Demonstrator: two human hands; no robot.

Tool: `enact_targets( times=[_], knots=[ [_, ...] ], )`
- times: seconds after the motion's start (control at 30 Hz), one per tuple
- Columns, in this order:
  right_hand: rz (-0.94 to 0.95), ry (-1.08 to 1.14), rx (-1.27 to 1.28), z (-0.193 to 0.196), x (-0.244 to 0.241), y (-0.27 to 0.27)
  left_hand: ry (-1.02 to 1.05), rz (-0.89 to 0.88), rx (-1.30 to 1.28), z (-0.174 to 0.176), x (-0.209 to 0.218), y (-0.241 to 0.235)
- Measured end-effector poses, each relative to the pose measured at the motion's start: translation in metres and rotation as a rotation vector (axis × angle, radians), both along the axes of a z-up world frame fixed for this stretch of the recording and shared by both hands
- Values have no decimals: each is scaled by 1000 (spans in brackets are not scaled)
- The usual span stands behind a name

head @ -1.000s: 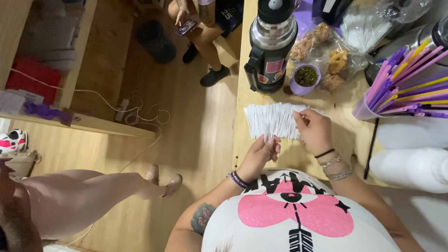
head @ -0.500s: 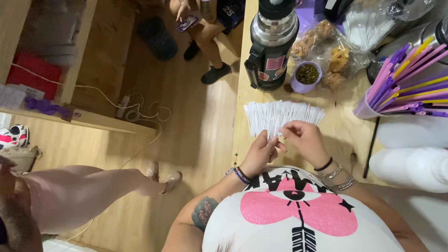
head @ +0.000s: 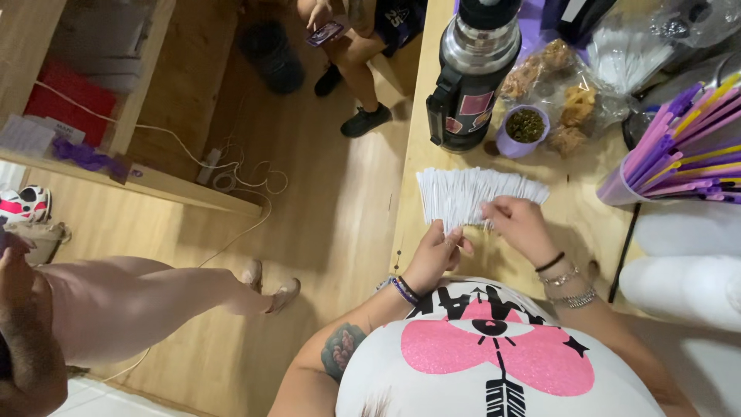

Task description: The person organizes white paper packets on a wooden counter, folding some by hand and placing them into a stack.

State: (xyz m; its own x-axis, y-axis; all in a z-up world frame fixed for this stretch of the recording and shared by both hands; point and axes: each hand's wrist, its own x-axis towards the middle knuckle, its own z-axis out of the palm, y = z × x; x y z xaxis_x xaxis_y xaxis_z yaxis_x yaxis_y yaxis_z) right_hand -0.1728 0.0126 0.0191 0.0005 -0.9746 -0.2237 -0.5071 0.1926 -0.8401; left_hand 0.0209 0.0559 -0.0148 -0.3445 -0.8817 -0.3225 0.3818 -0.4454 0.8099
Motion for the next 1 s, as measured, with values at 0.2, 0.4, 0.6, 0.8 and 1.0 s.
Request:
enact_targets(
  times=[0.2, 0.4, 0.6, 0.8, 1.0],
  knots=[
    [31, -178, 42, 39, 38, 26, 37, -41, -2, 1, -6, 2],
    [-19, -190, -55, 13, 17, 11, 36, -59, -18, -6, -5, -3],
    [-45, -34, -75, 11, -9, -21, 0, -1, -6, 2, 2, -9],
    [-25, 299, -59, -15, -14, -30, 18, -6, -11, -13, -1, -10],
    [-23, -14, -49, 29, 7, -5, 22, -10, -14, 3, 0, -9]
  ],
)
